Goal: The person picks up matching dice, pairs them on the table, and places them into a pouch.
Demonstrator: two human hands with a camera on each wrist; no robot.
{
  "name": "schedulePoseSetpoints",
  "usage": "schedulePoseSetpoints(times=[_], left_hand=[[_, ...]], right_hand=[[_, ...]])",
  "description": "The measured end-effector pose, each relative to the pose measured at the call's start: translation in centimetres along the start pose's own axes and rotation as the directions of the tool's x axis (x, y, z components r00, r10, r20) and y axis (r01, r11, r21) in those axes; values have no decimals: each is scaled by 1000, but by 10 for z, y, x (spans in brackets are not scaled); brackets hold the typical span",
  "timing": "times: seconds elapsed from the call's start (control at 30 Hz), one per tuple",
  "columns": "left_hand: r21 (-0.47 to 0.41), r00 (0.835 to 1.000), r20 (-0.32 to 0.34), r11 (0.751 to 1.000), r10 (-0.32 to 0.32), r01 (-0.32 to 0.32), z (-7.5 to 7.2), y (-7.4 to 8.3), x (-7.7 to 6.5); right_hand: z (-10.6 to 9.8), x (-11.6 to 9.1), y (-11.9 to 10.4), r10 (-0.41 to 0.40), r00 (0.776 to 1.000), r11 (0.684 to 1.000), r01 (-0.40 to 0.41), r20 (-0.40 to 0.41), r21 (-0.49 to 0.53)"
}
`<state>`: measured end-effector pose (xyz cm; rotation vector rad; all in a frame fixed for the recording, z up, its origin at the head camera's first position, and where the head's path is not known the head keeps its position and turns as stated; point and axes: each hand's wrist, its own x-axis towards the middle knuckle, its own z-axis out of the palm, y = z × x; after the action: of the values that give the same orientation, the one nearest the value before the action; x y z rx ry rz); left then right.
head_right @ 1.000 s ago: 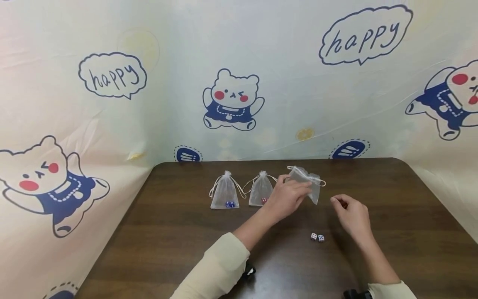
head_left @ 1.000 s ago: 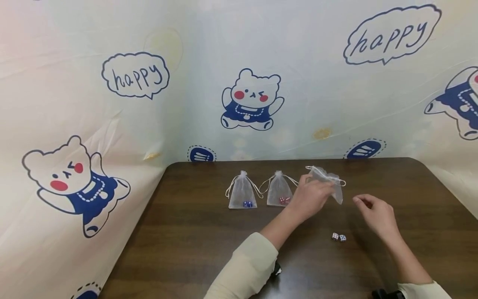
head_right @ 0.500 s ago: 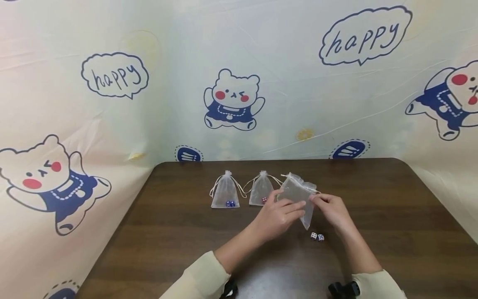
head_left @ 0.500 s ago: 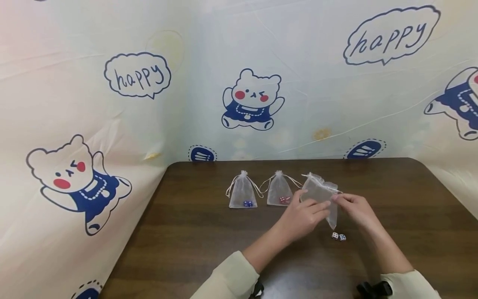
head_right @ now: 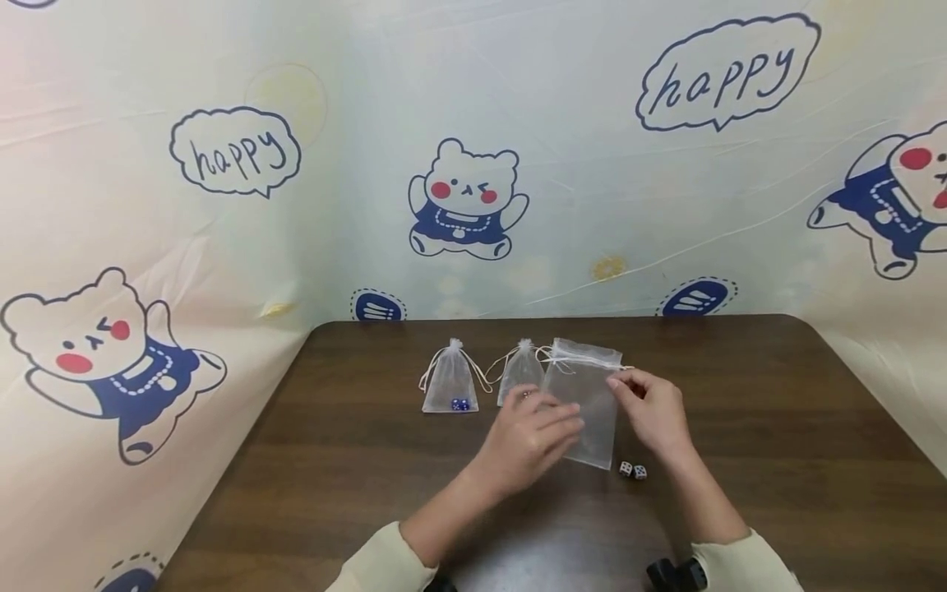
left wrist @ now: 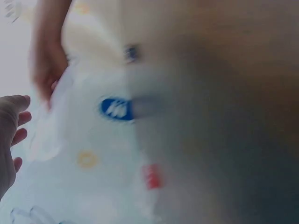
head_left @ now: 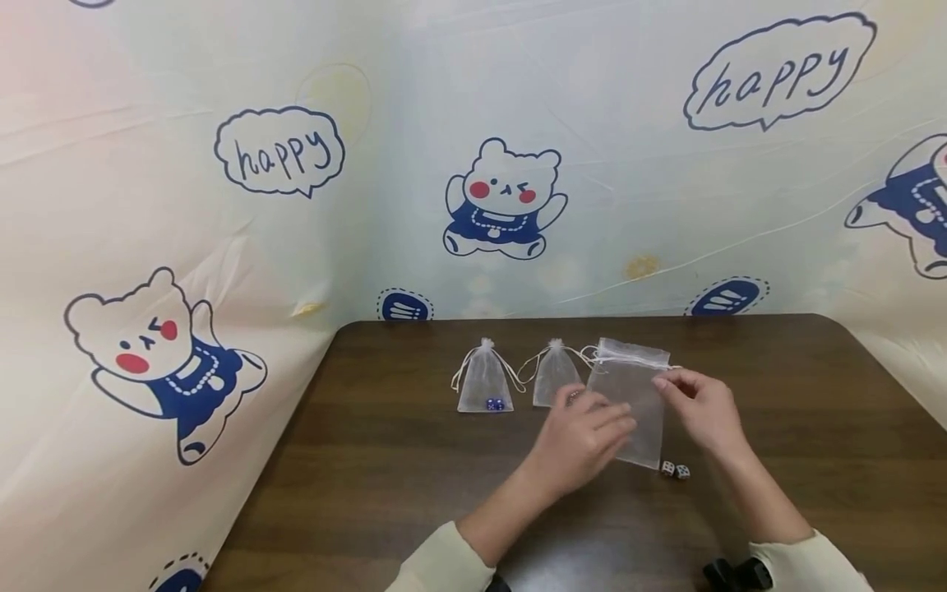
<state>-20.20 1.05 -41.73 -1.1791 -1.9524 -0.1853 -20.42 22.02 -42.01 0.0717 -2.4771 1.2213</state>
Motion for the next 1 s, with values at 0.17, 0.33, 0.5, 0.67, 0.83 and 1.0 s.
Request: schedulePoseSetpoints(times=[0.17, 0.33, 0.5, 0.67, 0.83, 1.0], left_hand=[[-286, 926, -54, 894, -374, 345, -23, -21, 18], [-461, 797, 170, 668, -580, 584, -39, -33, 30], [-362, 760, 382, 672, -525, 646, -42, -36, 29], [-300, 734, 478, 696, -482, 652, -39, -37, 24], [-333, 734, 560, 706, -385, 625, -39, -40, 23], [-341, 737, 566, 710, -368, 616, -39, -39, 27]], right_hand=[[2, -5, -11, -270, 940, 963, 259, -207, -77], [7, -9, -19, -527, 818, 850, 502, -230, -161], [10, -14, -24, -614, 770, 788, 585, -175, -192], [11, -14, -26, -637, 751, 771, 613, -173, -176], [12, -14, -24, -606, 770, 796, 581, -199, -172], [10, -14, -17, -457, 883, 879, 429, -107, -210]])
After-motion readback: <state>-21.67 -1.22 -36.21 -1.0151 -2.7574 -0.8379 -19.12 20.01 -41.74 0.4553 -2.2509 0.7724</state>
